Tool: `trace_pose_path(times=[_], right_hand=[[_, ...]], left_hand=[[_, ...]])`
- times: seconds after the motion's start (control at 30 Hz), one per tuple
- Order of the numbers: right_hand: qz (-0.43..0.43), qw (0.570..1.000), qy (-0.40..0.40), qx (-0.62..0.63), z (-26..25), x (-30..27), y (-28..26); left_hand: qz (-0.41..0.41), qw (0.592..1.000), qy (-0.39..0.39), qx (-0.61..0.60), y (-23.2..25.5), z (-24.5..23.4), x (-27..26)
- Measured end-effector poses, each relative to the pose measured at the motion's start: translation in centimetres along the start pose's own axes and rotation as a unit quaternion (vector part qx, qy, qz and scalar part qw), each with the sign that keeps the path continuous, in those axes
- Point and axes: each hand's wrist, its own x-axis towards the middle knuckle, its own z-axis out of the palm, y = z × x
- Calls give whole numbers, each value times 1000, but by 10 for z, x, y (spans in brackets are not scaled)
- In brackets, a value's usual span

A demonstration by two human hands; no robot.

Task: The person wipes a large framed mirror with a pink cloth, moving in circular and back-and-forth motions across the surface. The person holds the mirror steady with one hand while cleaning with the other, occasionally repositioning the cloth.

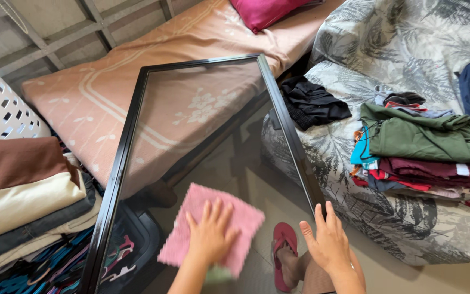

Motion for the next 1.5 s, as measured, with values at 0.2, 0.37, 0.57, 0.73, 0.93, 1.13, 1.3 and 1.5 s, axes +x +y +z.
trace_pose_path(times=[0.2, 0.37, 0.57, 0.73, 0.93, 1.13, 1.3, 1.5], right_hand=[[27, 1000, -11, -1, -1, -1, -2], [24, 1000, -8, -4, -1, -5, -1], [12, 1000, 4, 8, -2, -5, 1], [15, 1000, 2, 17, -2, -1, 3], [4, 1000, 8, 5, 1, 0, 2], [26, 999, -16, -10, -1, -2, 0], [18, 1000, -6, -7, -1, -3, 2], [21, 998, 7, 62, 5, -5, 12]], left_hand=[[-50, 997, 62, -2, 6, 1, 28], [60, 997, 49, 27, 4, 68, -42], [217, 874, 416, 127, -10, 181, -99], [258, 899, 307, 177, 6, 121, -68], [74, 997, 27, -24, 46, 10, 29], [78, 988, 131, 0, 61, 33, 31], [304, 951, 45, 37, 32, 96, -40], [304, 879, 354, 96, 39, 223, -87]])
